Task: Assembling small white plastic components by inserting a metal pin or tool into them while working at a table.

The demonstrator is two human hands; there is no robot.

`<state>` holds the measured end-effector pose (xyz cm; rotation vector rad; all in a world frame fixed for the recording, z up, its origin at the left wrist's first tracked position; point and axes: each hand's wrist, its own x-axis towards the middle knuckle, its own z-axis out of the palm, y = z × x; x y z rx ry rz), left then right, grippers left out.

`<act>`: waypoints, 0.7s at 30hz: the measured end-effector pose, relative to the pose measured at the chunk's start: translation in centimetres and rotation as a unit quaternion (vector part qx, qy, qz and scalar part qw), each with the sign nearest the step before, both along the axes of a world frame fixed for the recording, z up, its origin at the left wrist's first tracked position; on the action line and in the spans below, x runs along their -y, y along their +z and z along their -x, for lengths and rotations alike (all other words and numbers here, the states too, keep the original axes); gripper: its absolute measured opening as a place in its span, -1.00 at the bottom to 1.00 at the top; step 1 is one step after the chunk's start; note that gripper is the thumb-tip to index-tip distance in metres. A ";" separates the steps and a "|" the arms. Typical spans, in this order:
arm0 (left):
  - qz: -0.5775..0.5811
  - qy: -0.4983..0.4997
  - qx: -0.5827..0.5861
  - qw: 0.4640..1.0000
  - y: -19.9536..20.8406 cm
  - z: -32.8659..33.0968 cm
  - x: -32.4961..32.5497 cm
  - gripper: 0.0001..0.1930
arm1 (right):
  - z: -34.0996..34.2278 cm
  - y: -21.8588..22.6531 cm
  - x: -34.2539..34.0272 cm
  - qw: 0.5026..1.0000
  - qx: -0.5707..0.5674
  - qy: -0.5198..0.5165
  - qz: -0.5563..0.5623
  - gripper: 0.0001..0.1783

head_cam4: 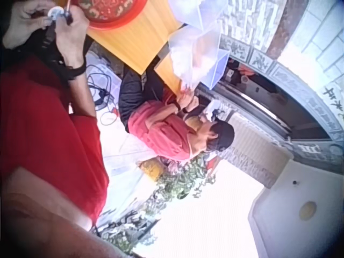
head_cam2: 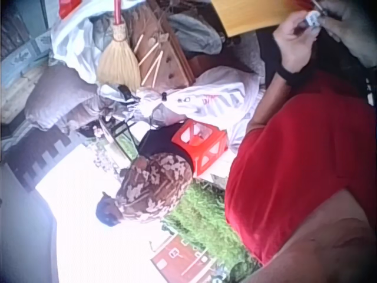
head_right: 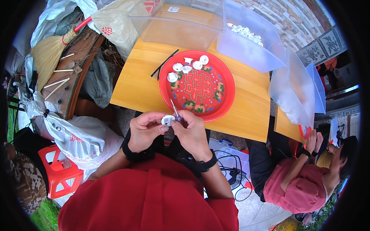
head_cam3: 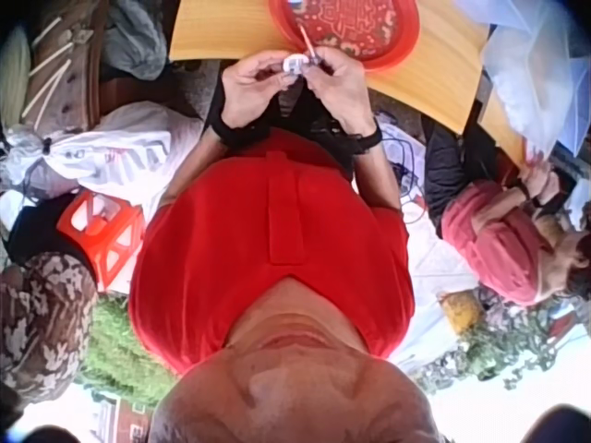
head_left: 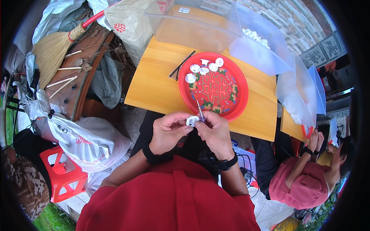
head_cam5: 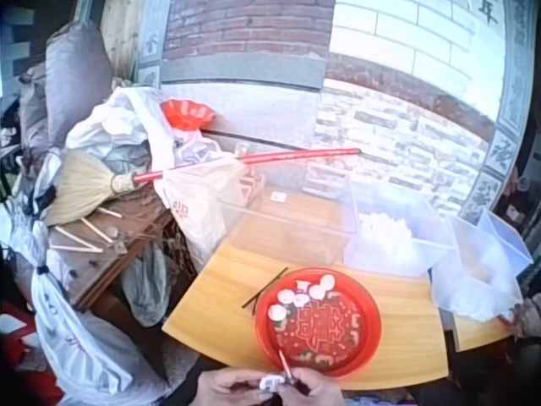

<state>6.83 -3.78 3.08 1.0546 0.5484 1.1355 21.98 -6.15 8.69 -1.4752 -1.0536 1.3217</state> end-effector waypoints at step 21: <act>0.004 -0.018 -0.007 1.000 -0.7 -0.4 -0.3 -0.63 | 0.2 -0.5 -0.2 0.998 0.047 -0.017 -0.037 -0.89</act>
